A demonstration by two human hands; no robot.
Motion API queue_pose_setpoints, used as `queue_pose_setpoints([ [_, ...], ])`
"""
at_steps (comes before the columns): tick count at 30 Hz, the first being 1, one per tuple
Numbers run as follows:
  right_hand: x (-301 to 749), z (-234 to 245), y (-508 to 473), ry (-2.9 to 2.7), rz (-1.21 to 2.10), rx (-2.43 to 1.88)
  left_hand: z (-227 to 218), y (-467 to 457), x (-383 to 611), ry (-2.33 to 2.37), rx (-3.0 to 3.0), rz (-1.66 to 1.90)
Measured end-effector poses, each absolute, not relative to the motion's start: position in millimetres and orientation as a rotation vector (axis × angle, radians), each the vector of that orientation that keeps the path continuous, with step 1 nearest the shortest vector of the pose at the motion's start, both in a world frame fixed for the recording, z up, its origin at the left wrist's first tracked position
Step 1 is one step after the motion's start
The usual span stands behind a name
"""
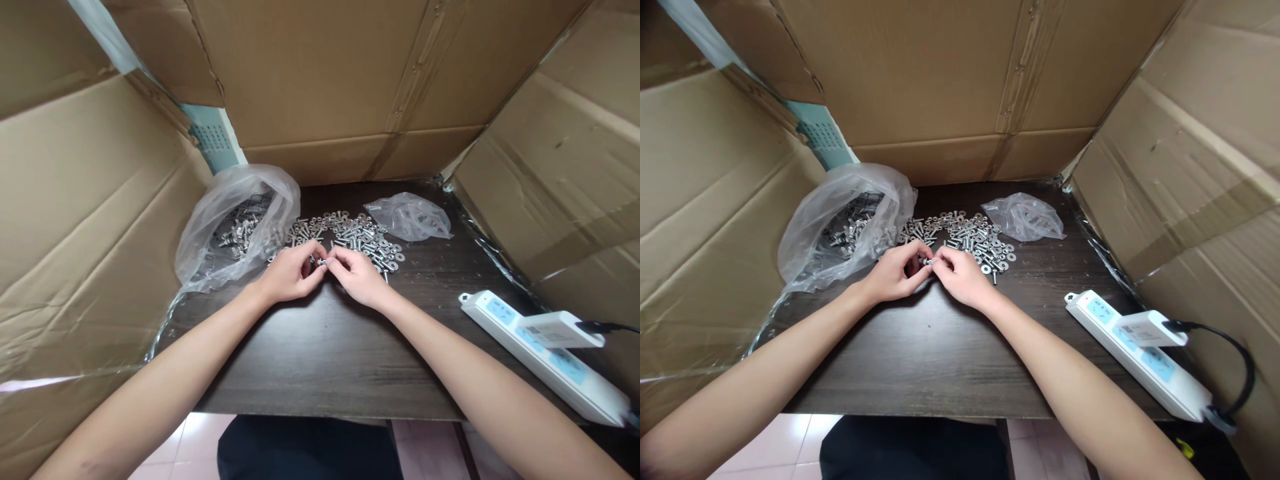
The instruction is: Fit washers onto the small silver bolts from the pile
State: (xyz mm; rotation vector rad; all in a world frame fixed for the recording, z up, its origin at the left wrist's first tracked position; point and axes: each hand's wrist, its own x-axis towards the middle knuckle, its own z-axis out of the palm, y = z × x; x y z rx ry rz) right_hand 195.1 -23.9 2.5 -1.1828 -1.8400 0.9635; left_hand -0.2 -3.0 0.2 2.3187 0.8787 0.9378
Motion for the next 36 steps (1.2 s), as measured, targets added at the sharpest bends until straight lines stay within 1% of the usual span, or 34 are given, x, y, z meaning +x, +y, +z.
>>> queue_pose_setpoints([
  [8,196.2,-1.3,-23.5,-1.818,1.037,-1.163,-1.4,-2.7,-0.4,0.863,2.302,0.958],
  [36,197.1,1.5,-25.0,-1.783,1.07,-1.184,-2.1,-1.2,-0.9,0.869,2.308,0.942],
])
